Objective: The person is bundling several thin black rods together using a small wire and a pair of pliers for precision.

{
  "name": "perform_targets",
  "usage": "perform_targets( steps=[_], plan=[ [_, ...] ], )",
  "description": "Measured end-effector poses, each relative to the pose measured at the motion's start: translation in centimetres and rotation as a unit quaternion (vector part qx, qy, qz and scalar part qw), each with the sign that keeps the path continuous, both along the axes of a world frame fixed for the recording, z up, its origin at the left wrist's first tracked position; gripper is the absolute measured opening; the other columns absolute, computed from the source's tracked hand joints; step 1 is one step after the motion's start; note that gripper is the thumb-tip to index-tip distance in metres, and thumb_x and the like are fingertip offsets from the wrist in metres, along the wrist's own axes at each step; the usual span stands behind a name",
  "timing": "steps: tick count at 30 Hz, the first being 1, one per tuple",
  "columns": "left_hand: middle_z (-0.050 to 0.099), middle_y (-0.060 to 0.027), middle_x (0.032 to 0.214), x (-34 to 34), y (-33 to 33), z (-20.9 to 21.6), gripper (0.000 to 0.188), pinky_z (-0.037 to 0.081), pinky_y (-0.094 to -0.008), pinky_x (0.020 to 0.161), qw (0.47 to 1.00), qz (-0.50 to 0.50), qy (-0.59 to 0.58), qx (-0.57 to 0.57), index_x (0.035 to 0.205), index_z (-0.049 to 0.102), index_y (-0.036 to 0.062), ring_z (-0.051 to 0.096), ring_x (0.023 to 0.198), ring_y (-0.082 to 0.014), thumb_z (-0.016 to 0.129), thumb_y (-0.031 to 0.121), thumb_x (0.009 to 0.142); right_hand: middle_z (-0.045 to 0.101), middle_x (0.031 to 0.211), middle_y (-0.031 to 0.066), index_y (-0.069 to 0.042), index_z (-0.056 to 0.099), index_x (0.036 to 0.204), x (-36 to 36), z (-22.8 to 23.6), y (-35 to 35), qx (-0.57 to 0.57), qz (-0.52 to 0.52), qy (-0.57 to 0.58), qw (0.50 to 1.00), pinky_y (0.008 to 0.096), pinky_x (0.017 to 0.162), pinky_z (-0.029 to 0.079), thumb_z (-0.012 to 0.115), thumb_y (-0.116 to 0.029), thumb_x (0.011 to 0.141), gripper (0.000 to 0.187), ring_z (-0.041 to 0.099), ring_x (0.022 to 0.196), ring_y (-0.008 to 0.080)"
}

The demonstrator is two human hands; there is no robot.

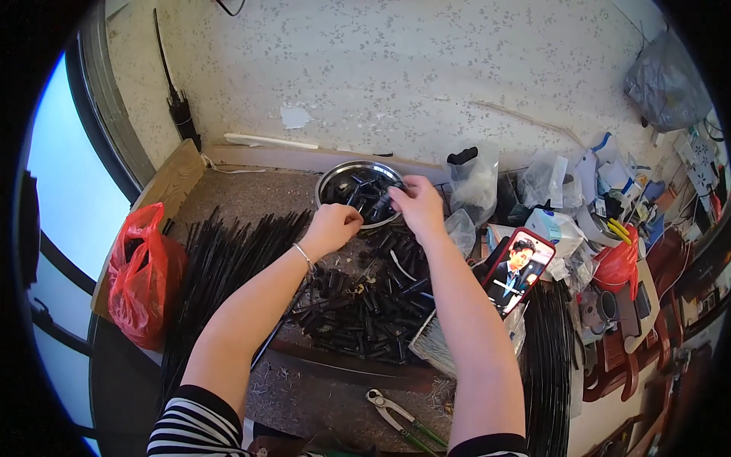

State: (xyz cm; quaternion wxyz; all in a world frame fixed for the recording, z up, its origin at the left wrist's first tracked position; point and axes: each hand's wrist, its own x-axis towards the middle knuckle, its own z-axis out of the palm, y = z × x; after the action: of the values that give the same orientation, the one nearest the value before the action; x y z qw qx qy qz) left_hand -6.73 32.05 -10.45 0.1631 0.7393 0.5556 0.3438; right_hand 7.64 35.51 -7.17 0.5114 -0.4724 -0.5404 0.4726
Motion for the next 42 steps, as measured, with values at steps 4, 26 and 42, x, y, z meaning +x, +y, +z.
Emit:
perform_targets(
  steps=[4, 26, 42],
  plan=[
    [0.054, -0.0113, 0.061, 1.4, -0.4, -0.3, 0.012, 0.043, -0.0315, 0.055, 0.994, -0.07, 0.044, 0.074, 0.067, 0.056, 0.0046, 0.053, 0.057, -0.0257, 0.051, 0.014, 0.062, 0.053, 0.079, 0.0169, 0.001, 0.052, 0.08, 0.5, 0.8, 0.2, 0.001, 0.074, -0.322, 0.944, 0.031, 0.057, 0.043, 0.056, -0.016, 0.063, 0.024, 0.054, 0.06, 0.0243],
    [0.053, -0.0148, 0.075, 2.3, 1.5, 1.9, 0.029, 0.041, -0.0346, 0.065, 0.996, 0.089, -0.025, 0.004, 0.074, 0.051, 0.0038, 0.051, 0.075, -0.0282, 0.06, 0.026, 0.059, 0.049, 0.063, 0.0109, -0.002, 0.051, 0.067, 4.4, 2.6, -3.7, 0.21, 0.095, -0.501, 0.834, 0.0306, 0.057, 0.039, 0.06, -0.014, 0.052, 0.021, 0.049, 0.064, 0.025],
    [0.052, -0.0127, 0.057, 5.4, -0.8, -0.3, 0.008, 0.042, -0.0346, 0.053, 0.996, 0.025, 0.06, 0.06, 0.058, 0.053, 0.0052, 0.052, 0.056, -0.0273, 0.048, 0.012, 0.057, 0.054, 0.07, 0.0148, -0.005, 0.054, 0.072, 4.2, -1.5, -4.4, 0.073, 0.164, -0.731, 0.658, 0.0344, 0.061, 0.042, 0.047, -0.008, 0.06, 0.014, 0.052, 0.069, 0.0274]
  ],
)
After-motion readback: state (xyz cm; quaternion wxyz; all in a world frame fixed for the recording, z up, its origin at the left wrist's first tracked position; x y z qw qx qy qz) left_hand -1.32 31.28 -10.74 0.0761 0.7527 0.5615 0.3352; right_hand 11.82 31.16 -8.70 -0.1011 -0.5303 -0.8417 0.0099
